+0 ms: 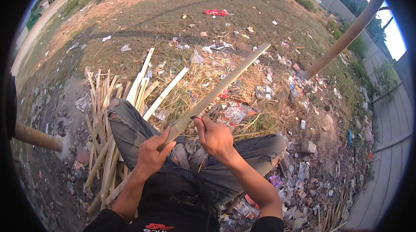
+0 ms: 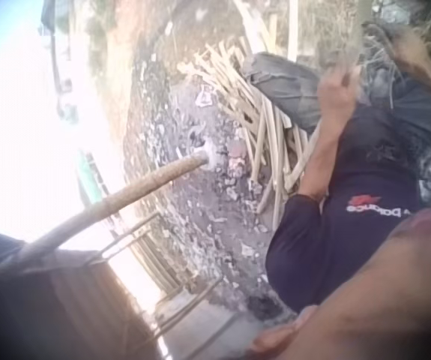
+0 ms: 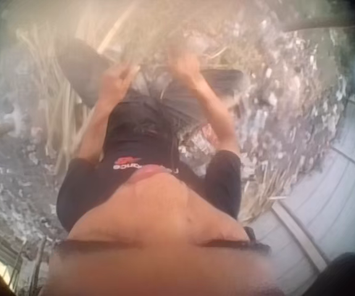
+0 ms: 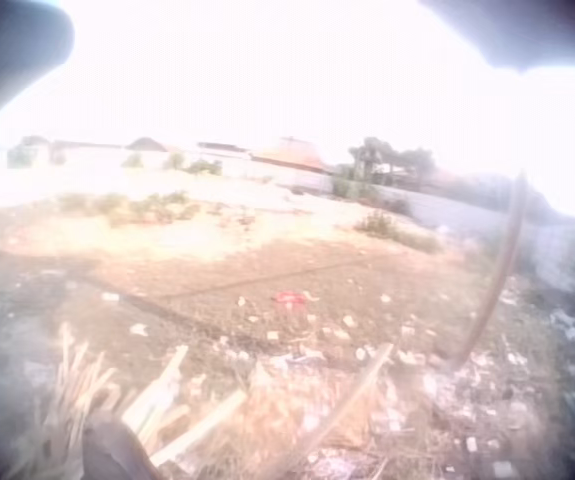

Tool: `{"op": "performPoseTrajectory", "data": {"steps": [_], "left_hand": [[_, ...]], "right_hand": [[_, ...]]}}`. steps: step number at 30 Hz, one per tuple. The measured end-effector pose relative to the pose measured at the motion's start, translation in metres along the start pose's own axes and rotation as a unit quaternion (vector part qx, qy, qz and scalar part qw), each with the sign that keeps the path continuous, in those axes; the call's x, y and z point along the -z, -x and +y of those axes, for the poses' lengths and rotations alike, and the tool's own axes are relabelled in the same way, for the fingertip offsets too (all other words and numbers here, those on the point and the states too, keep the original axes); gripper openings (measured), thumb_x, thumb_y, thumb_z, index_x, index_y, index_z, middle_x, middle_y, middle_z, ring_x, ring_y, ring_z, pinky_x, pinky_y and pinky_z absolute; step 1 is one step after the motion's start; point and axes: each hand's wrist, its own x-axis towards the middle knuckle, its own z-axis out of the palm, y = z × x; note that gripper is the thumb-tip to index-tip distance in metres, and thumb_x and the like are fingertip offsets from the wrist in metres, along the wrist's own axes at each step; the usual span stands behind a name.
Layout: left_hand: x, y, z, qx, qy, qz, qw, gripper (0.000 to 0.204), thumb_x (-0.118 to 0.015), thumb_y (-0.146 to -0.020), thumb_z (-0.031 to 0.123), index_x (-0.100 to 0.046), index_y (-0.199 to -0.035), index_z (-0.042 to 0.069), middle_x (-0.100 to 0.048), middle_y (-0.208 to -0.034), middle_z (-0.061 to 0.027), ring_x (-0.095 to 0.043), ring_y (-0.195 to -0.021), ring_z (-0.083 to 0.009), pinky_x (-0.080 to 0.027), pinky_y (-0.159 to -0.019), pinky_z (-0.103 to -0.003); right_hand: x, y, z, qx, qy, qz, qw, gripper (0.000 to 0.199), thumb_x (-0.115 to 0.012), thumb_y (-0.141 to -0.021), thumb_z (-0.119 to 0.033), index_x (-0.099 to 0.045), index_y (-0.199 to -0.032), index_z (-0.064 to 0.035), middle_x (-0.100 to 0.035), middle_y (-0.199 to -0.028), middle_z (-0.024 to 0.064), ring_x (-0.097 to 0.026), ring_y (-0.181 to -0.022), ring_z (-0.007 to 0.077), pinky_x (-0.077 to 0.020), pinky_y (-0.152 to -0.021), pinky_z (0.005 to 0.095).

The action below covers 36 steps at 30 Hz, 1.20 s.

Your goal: The person sits on the ground and uses a red utility knife to shave and sharpen a long, thin wooden stick. They hold the stick against their leg and repeatedly scrape the blade along its length to create a pointed tip.

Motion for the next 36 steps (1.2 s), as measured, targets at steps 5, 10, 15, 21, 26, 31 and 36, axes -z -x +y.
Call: {"op": "performPoseTrajectory", "data": {"steps": [5,10,15,21,26,31,36], "left_hand": [[0.0,0.007,0.001,0.02,0.041,-0.015,0.999,0.053,-0.079,-0.097,0.025,-0.066,-0.141,-0.002,-0.07,-0.087,-0.0224,-0.069,-0.075,-0.0321,-0.053,-0.071,-0.04],[-0.003,0.003,-0.003,0.02,0.027,-0.02,0.999,0.053,-0.078,-0.097,0.026,-0.066,-0.141,-0.001,-0.071,-0.089,-0.0227,-0.069,-0.075,-0.0351,-0.053,-0.072,-0.04],[0.003,0.004,-0.004,0.024,0.001,-0.014,1.0,0.052,-0.078,-0.097,0.026,-0.066,-0.141,0.0,-0.072,-0.091,-0.0225,-0.07,-0.078,-0.0373,-0.054,-0.074,-0.04],[-0.004,0.001,-0.014,0.017,0.026,-0.001,1.0,0.054,-0.074,-0.1,0.037,-0.066,-0.143,0.005,-0.069,-0.082,-0.0181,-0.069,-0.072,-0.0337,-0.054,-0.072,-0.043],[-0.002,-0.005,-0.001,0.078,0.148,-0.037,0.985,0.059,-0.076,-0.101,0.033,-0.061,-0.146,-0.002,-0.071,-0.084,-0.0182,-0.071,-0.067,-0.0205,-0.055,-0.07,-0.039],[-0.004,-0.003,-0.002,0.064,0.161,-0.035,0.984,0.06,-0.076,-0.101,0.031,-0.06,-0.147,-0.003,-0.071,-0.085,-0.0192,-0.071,-0.071,-0.0191,-0.054,-0.071,-0.038],[-0.007,0.002,-0.012,0.042,0.121,-0.038,0.991,0.057,-0.077,-0.099,0.024,-0.061,-0.146,-0.002,-0.071,-0.089,-0.0196,-0.07,-0.078,-0.0238,-0.054,-0.073,-0.038]], "right_hand": [[0.021,-0.026,0.022,-0.071,0.012,0.08,0.994,0.041,-0.052,-0.111,-0.041,-0.067,-0.098,-0.0055,-0.064,-0.067,0.0238,-0.067,-0.068,0.0462,-0.0482,-0.06,0.057],[-0.019,0.013,-0.001,0.021,0.049,-0.011,0.999,0.043,-0.047,-0.114,-0.041,-0.066,-0.098,-0.0049,-0.063,-0.066,0.0232,-0.066,-0.069,0.0483,-0.0484,-0.062,0.059],[0.003,-0.022,0.018,-0.069,-0.004,0.014,0.998,0.046,-0.05,-0.111,-0.047,-0.069,-0.102,-0.007,-0.067,-0.069,0.0241,-0.067,-0.071,0.05,-0.0507,-0.065,0.06],[-0.009,-0.01,0.002,-0.074,-0.076,-0.015,0.994,0.044,-0.049,-0.112,-0.043,-0.071,-0.105,-0.0052,-0.066,-0.07,0.0254,-0.066,-0.07,0.0502,-0.0491,-0.063,0.0594],[-0.037,0.02,-0.012,-0.031,-0.079,-0.092,0.992,0.047,-0.051,-0.111,-0.046,-0.072,-0.105,-0.0041,-0.067,-0.069,0.0229,-0.069,-0.069,0.0459,-0.0516,-0.064,0.053],[-0.03,0.013,-0.012,-0.083,-0.152,-0.16,0.972,0.054,-0.056,-0.108,-0.051,-0.075,-0.105,-0.0004,-0.064,-0.064,0.0174,-0.068,-0.062,0.0314,-0.0503,-0.062,0.0458],[-0.024,0.013,-0.01,-0.062,-0.224,-0.116,0.966,0.044,-0.076,-0.098,-0.044,-0.073,-0.094,0.0003,-0.052,-0.063,-0.0005,-0.044,-0.06,0.0087,-0.0364,-0.055,0.0321]]}}
